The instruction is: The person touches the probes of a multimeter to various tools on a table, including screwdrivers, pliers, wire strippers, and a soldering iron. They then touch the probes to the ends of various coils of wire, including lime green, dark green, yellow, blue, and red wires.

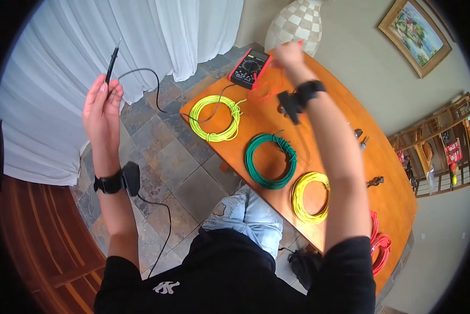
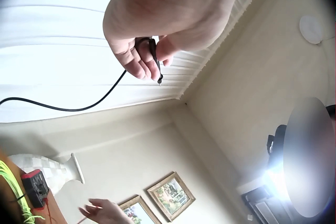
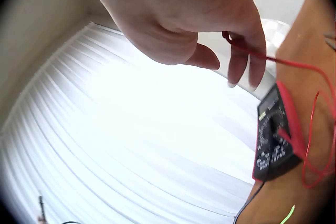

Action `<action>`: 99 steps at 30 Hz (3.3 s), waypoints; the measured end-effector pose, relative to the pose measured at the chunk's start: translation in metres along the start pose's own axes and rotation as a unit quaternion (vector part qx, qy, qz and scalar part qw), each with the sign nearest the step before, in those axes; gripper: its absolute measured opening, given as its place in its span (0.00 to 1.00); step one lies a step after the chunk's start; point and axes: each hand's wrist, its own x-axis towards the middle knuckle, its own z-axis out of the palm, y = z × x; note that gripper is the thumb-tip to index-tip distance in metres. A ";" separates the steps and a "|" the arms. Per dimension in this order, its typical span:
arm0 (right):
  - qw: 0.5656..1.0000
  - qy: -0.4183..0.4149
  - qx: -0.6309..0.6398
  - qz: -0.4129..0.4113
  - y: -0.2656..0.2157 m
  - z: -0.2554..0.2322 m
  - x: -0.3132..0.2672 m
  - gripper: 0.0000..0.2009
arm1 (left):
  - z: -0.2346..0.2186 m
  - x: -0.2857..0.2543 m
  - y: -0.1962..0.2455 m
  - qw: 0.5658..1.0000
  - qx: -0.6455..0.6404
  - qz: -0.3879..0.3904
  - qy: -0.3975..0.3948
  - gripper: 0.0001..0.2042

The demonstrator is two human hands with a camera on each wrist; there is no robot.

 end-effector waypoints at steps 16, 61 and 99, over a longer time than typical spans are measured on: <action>0.993 -0.040 0.095 -0.061 0.028 -0.099 -0.158 0.17 | 0.018 0.038 -0.032 0.998 0.024 0.009 -0.062 0.13; 0.941 0.045 -0.334 0.017 0.108 0.005 -0.054 0.14 | 0.041 -0.030 -0.071 0.975 0.122 -0.088 -0.164 0.12; 0.880 -0.113 -0.318 -0.335 0.106 0.012 -0.033 0.30 | 0.040 -0.054 -0.078 0.964 0.140 -0.146 -0.174 0.11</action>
